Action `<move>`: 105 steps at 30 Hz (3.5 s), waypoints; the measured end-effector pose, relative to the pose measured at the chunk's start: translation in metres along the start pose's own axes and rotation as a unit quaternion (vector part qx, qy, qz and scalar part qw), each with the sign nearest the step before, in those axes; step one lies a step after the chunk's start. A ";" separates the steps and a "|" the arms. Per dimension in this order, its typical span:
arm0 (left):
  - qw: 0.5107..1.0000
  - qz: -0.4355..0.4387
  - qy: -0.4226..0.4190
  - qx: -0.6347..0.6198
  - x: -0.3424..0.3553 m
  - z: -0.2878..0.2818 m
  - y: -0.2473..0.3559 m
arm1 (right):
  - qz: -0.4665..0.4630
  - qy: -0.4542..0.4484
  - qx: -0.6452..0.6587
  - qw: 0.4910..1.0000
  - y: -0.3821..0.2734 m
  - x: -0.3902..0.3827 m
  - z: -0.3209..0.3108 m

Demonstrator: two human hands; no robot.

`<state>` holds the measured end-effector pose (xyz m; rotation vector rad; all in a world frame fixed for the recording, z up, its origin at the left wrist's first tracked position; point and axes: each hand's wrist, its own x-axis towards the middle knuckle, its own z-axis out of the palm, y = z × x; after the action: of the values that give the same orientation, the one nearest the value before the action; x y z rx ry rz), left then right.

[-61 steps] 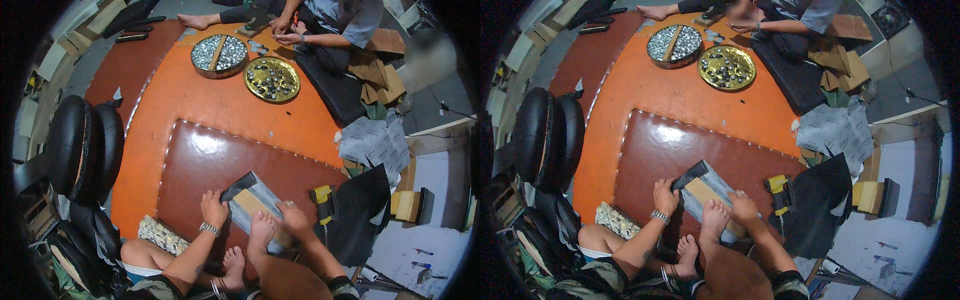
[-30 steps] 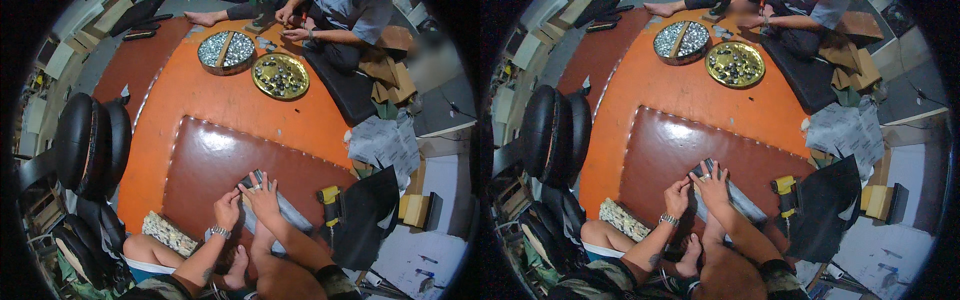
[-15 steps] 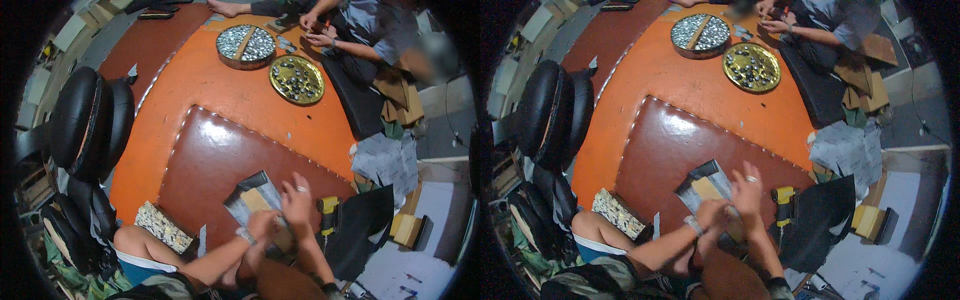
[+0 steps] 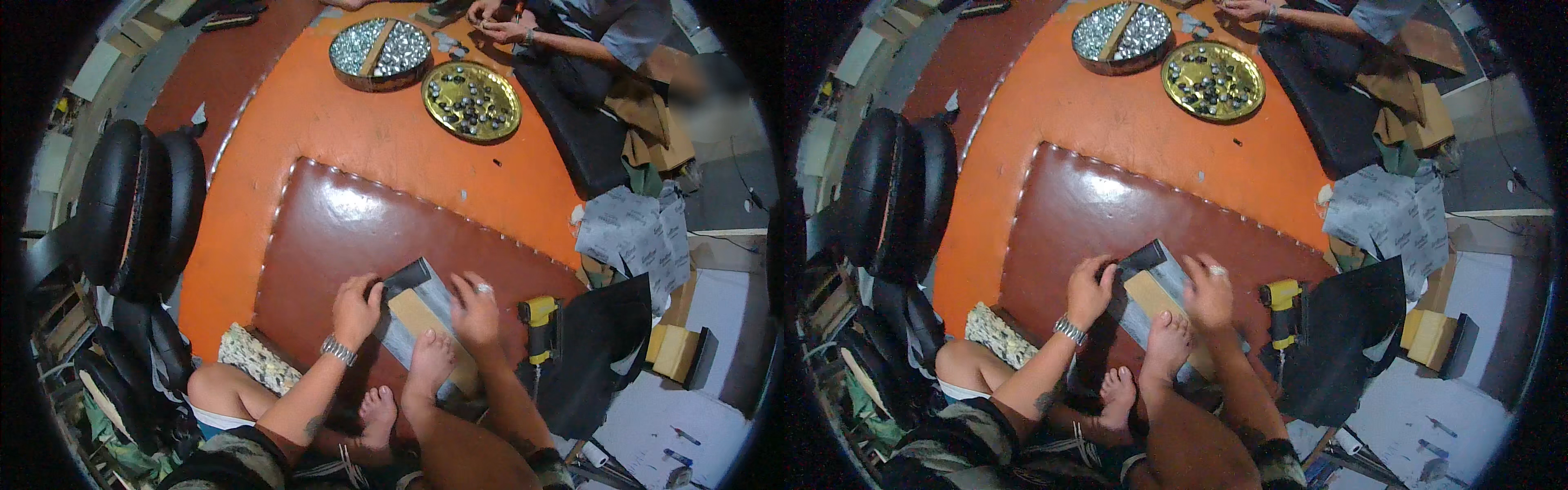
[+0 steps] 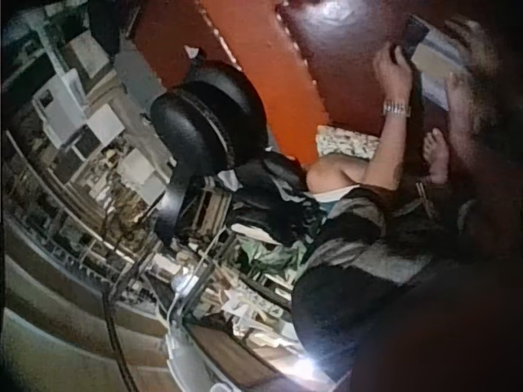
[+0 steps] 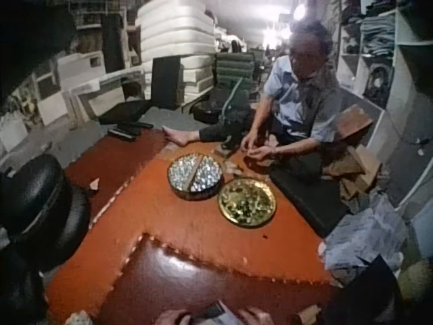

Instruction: The person is reupholstering a piece of furniture by attaching a black fabric cover to a foam cushion using a staple gun. They repeatedly position the fabric and drive staples into the cushion's edge.

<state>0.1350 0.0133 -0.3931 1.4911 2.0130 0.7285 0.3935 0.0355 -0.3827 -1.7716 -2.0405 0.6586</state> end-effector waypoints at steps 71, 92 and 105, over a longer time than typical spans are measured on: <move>0.986 -0.037 -0.116 -0.116 0.006 0.023 -0.031 | 0.220 -0.247 0.166 0.929 -0.113 0.035 -0.013; 0.995 -0.091 0.025 -0.041 -0.037 0.010 -0.036 | 0.221 -0.269 0.079 0.934 -0.089 0.028 -0.002; 0.965 -0.147 0.027 -0.213 -0.044 0.021 -0.009 | 0.213 -0.287 0.102 0.928 -0.081 0.035 -0.007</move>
<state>0.1543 -0.0287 -0.4100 0.9122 1.9035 1.0029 0.3260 0.0622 -0.3326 -2.0793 -1.8023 1.6225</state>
